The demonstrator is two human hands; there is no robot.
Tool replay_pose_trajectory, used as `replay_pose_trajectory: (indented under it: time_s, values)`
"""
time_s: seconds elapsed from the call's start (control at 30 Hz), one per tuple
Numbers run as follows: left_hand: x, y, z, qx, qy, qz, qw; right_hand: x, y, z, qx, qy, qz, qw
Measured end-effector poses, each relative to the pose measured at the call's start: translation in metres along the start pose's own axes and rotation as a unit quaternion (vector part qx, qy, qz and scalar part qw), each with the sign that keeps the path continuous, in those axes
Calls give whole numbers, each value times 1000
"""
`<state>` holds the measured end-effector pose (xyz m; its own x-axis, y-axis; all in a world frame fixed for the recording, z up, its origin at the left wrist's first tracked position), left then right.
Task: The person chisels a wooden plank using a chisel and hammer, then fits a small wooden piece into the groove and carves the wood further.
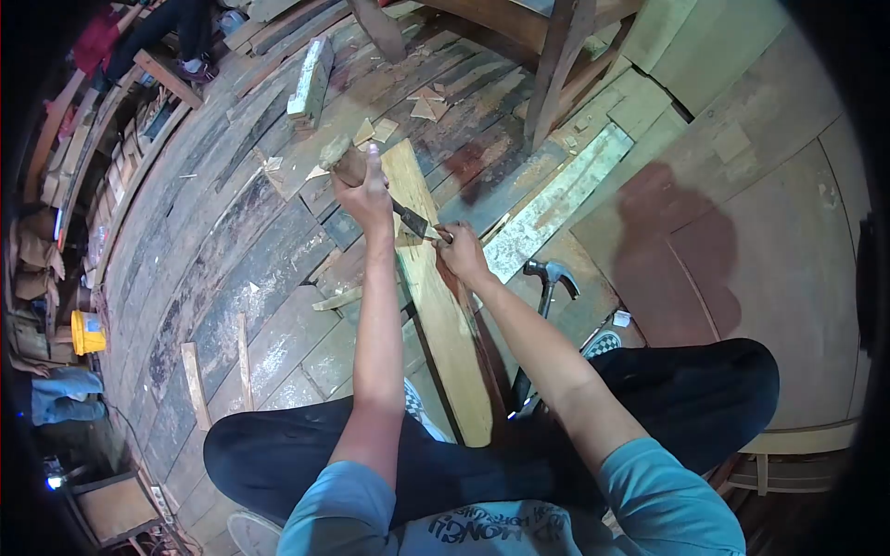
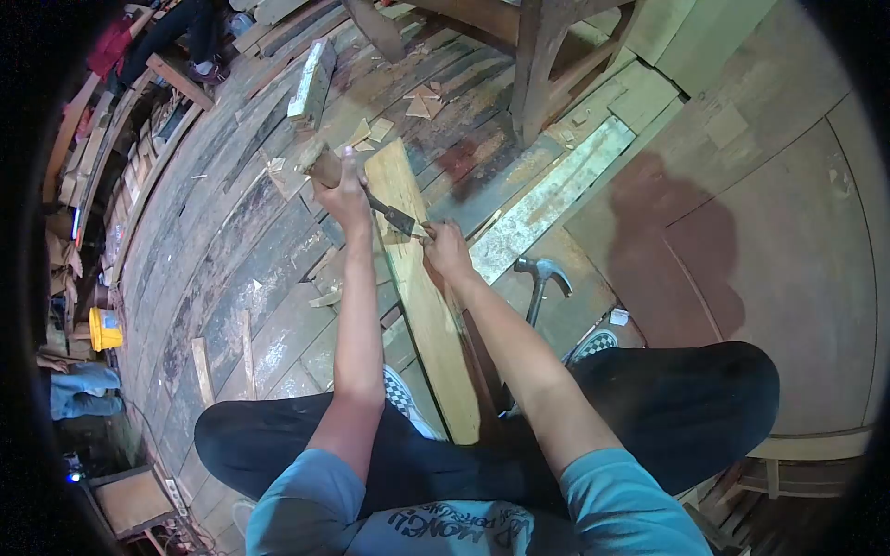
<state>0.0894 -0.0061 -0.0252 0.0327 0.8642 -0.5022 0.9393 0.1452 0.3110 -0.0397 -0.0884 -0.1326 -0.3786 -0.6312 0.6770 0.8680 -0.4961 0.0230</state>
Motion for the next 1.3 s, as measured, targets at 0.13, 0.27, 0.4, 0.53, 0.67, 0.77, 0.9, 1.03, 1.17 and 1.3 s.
replay_pose_trajectory:
  time_s: [0.13,0.27,0.4,0.53,0.67,0.77,0.9,1.03,1.17,1.3]
  values:
    - [-5,-6,-2,-3,11,3,1000,3,0,1,5,-11,7,1000]
    - [5,1,20,-73,30,-14,997,5,4,0,13,-2,13,1000]
    - [4,-5,2,11,-30,20,999,1,12,-7,44,-25,17,999]
    - [-3,-4,-6,6,-30,49,998,4,14,-6,35,-21,50,998]
    - [3,-2,-6,39,-57,101,993,4,14,-6,42,-28,42,998]
    - [7,0,-1,29,-27,122,992,4,15,-6,39,-34,48,997]
    - [5,-5,-2,21,-12,107,994,6,16,-6,28,-47,86,995]
    - [4,-6,1,8,-2,102,995,30,-11,-12,28,1,-102,994]
    - [10,0,22,-35,12,102,994,54,-70,-72,-131,-181,-259,940]
    - [12,2,41,-135,97,116,979,84,-138,-78,-258,-277,-133,916]
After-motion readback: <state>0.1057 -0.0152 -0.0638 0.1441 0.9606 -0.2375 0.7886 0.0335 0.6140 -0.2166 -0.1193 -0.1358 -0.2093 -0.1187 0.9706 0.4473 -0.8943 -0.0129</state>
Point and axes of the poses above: each hand's wrist, its own y-axis towards the middle knuckle, its own x-axis out of the back of the hand, z = x × y, the point moved 1 cm from there along y, towards the middle knuckle, and after that the axes turned 10 degrees about -y, right-handed, at the moved point
